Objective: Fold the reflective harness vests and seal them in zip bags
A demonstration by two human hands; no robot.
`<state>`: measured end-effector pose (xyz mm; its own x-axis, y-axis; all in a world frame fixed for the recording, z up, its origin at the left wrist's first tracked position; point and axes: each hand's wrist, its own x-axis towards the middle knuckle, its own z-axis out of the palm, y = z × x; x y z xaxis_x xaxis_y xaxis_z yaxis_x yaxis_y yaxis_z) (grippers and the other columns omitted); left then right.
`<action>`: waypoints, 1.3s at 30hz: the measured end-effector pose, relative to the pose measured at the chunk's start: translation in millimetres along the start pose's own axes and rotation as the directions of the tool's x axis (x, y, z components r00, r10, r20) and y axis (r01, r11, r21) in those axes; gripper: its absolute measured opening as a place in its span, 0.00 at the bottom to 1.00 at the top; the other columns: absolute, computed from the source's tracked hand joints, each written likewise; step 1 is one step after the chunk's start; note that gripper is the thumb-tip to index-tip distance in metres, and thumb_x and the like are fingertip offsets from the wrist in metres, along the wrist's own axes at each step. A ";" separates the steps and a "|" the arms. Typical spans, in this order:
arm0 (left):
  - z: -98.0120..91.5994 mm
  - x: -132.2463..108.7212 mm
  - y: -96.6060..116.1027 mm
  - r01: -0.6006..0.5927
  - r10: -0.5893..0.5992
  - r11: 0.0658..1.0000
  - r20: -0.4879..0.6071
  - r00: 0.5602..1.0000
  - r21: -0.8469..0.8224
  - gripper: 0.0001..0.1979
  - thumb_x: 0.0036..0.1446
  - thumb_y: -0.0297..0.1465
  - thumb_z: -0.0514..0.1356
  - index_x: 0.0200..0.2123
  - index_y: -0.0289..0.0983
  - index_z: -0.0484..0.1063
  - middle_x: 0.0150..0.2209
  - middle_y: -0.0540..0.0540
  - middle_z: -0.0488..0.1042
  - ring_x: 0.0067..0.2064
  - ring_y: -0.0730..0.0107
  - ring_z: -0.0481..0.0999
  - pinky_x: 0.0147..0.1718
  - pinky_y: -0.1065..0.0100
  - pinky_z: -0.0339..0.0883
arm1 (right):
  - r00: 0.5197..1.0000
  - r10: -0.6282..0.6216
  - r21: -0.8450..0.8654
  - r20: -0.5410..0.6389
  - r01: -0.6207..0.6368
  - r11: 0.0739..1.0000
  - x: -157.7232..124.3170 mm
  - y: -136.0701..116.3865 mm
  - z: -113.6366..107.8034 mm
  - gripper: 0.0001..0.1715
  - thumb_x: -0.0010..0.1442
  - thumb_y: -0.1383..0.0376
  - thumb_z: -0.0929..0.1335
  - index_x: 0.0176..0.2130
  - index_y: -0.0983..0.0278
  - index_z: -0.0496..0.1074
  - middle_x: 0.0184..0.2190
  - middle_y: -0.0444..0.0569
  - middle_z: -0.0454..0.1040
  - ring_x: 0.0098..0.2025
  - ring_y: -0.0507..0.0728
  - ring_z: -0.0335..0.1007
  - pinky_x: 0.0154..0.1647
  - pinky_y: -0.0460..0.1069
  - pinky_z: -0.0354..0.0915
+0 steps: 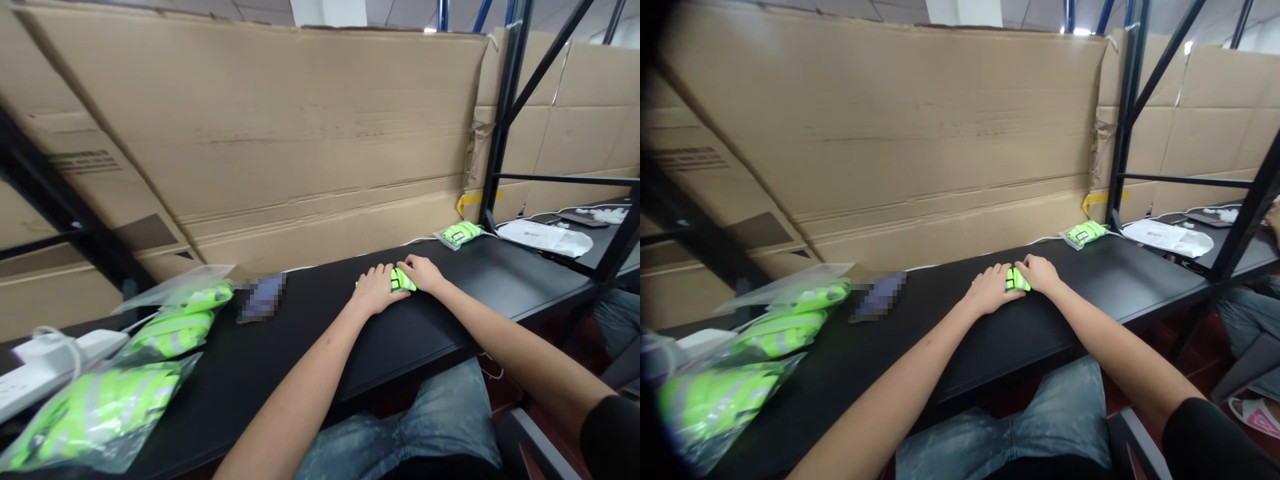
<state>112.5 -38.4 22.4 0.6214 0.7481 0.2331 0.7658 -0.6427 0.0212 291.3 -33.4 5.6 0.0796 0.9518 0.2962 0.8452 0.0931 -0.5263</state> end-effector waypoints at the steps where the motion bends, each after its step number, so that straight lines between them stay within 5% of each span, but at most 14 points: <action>1: 0.6 0.7 -0.6 0.007 -0.007 1.000 -0.002 1.000 -0.014 0.40 0.60 0.56 0.58 0.65 0.36 0.60 0.55 0.33 0.71 0.55 0.41 0.73 0.47 0.51 0.69 | 1.000 -0.002 0.001 -0.006 0.002 1.000 -4.0 -1.0 1.1 0.22 0.68 0.50 0.63 0.38 0.63 0.75 0.40 0.56 0.80 0.45 0.64 0.76 0.46 0.54 0.64; 5: 3.0 1.5 -3.2 0.030 -0.030 0.996 0.004 1.000 -0.081 0.38 0.60 0.54 0.60 0.65 0.39 0.60 0.55 0.33 0.70 0.55 0.41 0.72 0.47 0.51 0.69 | 0.998 0.022 0.055 -0.053 -0.019 0.998 -19.2 -3.8 8.9 0.24 0.65 0.48 0.65 0.47 0.64 0.72 0.50 0.62 0.76 0.57 0.69 0.69 0.58 0.62 0.58; 9: 4.0 2.4 -7.6 0.061 -0.060 0.982 0.011 0.998 -0.179 0.37 0.58 0.50 0.65 0.65 0.39 0.61 0.56 0.34 0.69 0.58 0.42 0.70 0.52 0.53 0.67 | 0.982 0.137 0.227 -0.133 -0.105 0.968 -21.3 -4.8 14.1 0.37 0.58 0.48 0.71 0.56 0.69 0.66 0.57 0.71 0.69 0.62 0.75 0.62 0.62 0.68 0.53; 15: 1.9 2.8 0.6 0.127 -0.175 0.923 -0.102 0.979 -0.364 0.33 0.62 0.45 0.62 0.65 0.37 0.58 0.54 0.35 0.68 0.58 0.48 0.71 0.55 0.55 0.66 | 0.928 0.332 0.631 -0.171 -0.156 0.760 -7.9 -21.7 19.3 0.50 0.52 0.49 0.74 0.65 0.62 0.55 0.58 0.64 0.69 0.59 0.67 0.68 0.58 0.61 0.64; 19: 0.7 2.1 11.6 0.174 -0.281 0.877 -0.186 0.941 -0.447 0.33 0.65 0.40 0.59 0.67 0.36 0.53 0.55 0.34 0.66 0.59 0.51 0.69 0.57 0.55 0.64 | 0.931 0.365 0.855 -0.011 -0.181 0.487 -5.3 -51.3 25.6 0.32 0.61 0.47 0.67 0.58 0.61 0.63 0.51 0.57 0.76 0.50 0.61 0.76 0.49 0.55 0.72; 25: -5.1 -4.5 -2.1 0.192 -0.284 0.879 -0.157 0.946 -0.437 0.44 0.58 0.42 0.64 0.70 0.37 0.47 0.59 0.33 0.62 0.60 0.45 0.66 0.59 0.50 0.62 | 0.935 0.113 0.925 0.336 -0.351 0.145 -22.1 -73.4 13.8 0.20 0.65 0.49 0.66 0.44 0.61 0.75 0.38 0.53 0.82 0.38 0.63 0.80 0.44 0.63 0.74; 32: -7.6 -4.6 -8.9 0.208 -0.242 0.898 -0.040 0.969 -0.387 0.60 0.50 0.45 0.68 0.73 0.31 0.34 0.63 0.28 0.56 0.63 0.37 0.60 0.63 0.46 0.57 | 0.920 0.035 0.918 0.390 -0.391 0.065 -32.6 -68.2 6.8 0.14 0.58 0.59 0.74 0.44 0.60 0.77 0.31 0.46 0.81 0.27 0.57 0.76 0.36 0.59 0.75; 39: -10.6 -4.3 -5.9 0.218 -0.232 0.908 0.004 0.973 -0.358 0.64 0.46 0.50 0.68 0.73 0.31 0.32 0.66 0.26 0.54 0.67 0.33 0.57 0.63 0.44 0.55 | 0.964 0.101 0.969 0.245 -0.248 0.014 -29.4 -69.2 16.0 0.19 0.48 0.71 0.77 0.43 0.63 0.78 0.41 0.48 0.83 0.43 0.58 0.80 0.47 0.51 0.74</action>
<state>103.6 -39.6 31.6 0.4272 0.8774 0.2182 0.7717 -0.4796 0.4177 221.9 -63.2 20.6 0.0322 0.9988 0.0374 -0.5200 0.0487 -0.8528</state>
